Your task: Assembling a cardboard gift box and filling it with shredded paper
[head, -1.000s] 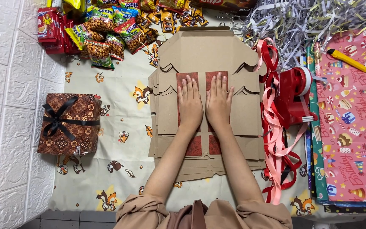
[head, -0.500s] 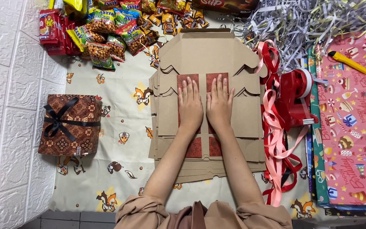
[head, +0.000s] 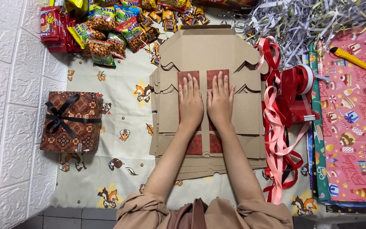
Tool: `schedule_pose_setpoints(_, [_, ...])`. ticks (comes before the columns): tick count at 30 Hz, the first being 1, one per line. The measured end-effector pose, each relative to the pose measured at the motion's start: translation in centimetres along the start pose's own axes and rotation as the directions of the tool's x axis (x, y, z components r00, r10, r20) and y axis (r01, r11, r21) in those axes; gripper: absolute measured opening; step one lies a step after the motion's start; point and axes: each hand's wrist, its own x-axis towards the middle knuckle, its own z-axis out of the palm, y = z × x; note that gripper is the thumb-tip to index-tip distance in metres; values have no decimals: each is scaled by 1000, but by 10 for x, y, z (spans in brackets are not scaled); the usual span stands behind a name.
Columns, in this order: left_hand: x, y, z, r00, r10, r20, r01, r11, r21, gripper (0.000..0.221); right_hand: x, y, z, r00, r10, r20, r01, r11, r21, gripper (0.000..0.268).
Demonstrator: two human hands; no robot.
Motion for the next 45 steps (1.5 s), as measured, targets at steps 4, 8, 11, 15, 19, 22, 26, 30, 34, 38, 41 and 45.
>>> schedule_pose_setpoints(4, [0, -1, 1, 1000, 2, -5, -2, 1000, -14, 56, -1, 0, 0, 1000, -4, -12, 4, 1000, 2, 56])
schedule_pose_setpoints(8, [0, -1, 3, 1000, 0, -10, 0, 1000, -18, 57, -1, 2, 3, 1000, -8, -28, 8, 1000, 4, 56])
schedule_pose_setpoints(11, [-1, -2, 4, 1000, 1, -9, -1, 1000, -22, 56, -1, 1, 3, 999, -7, -34, 7, 1000, 7, 55])
schedule_pose_setpoints(15, [-1, -2, 5, 1000, 0, -6, 0, 1000, -31, 56, -1, 2, 4, 999, -4, -39, 5, 1000, 23, 55])
schedule_pose_setpoints(19, [-1, -2, 7, 1000, 2, -16, -3, 1000, -27, 56, -2, 3, 3, 999, -14, -38, 15, 1000, 6, 55])
schedule_pose_setpoints(22, [-2, -1, 6, 999, 1, -36, -1, 1000, 15, 56, -7, 0, 1, 999, -31, -29, 31, 1000, -5, 53])
schedule_pose_setpoints(26, [-3, 5, -1, 999, 15, -43, -12, 997, 78, 55, -21, 1, 1, 997, -82, -7, 81, 995, -58, 51])
schedule_pose_setpoints(30, [-3, 3, 4, 999, 12, -53, -8, 996, 84, 54, -36, 2, 2, 992, -124, 14, 125, 987, -101, 51])
schedule_pose_setpoints(34, [-2, 6, -4, 998, 18, -65, -12, 996, 85, 52, -52, -2, -1, 990, -134, 36, 138, 981, -133, 51])
schedule_pose_setpoints(38, [-3, 5, -1, 996, 21, -83, -16, 998, 66, 51, -70, -7, -2, 986, -162, 36, 166, 972, -167, 52])
schedule_pose_setpoints(41, [-3, 7, -5, 995, 21, -98, -13, 996, 83, 50, -85, -12, -5, 983, -183, 29, 185, 966, -181, 52])
schedule_pose_setpoints(45, [-3, 7, -6, 994, 23, -108, -15, 997, 79, 49, -96, -17, -11, 977, -212, 18, 212, 962, -172, 51])
